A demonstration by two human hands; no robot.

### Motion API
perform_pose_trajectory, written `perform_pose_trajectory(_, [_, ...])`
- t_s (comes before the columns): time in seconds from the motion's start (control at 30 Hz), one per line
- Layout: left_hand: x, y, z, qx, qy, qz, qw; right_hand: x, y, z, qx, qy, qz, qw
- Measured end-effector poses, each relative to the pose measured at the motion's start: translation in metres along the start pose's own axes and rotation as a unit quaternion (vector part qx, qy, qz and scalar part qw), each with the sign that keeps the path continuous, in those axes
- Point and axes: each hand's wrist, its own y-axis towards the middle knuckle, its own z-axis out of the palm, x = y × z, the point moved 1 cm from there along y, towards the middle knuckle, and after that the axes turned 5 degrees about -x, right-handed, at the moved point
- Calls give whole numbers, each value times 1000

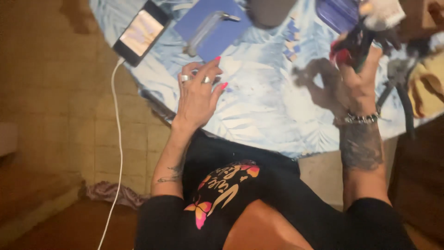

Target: Cutting small mosaic tiles using tile nippers on a table

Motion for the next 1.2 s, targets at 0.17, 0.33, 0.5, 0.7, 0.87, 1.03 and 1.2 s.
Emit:
perform_pose_trajectory(0.17, [-9,12,6,15,-36,68,997,2,1,-5,-54,101,34,993])
perform_pose_trajectory(0.33, [4,-7,9,41,-24,34,998,-4,0,-8,-87,197,61,975])
perform_pose_trajectory(0.5, [0,-9,17,19,-10,68,997,-12,-4,-9,-101,174,56,978])
perform_pose_trajectory(0.7, [2,-6,17,46,-30,66,996,-10,-4,-9,-67,156,47,984])
perform_pose_trajectory(0.87, [4,-3,8,52,-24,85,995,-10,-4,-7,-61,143,50,987])
perform_pose_trajectory(1.03, [-48,-13,18,205,48,11,977,-3,-2,-5,-55,137,47,988])
perform_pose_trajectory(1.2, [-85,-35,68,196,217,-78,953,-10,-6,-5,-60,180,28,981])
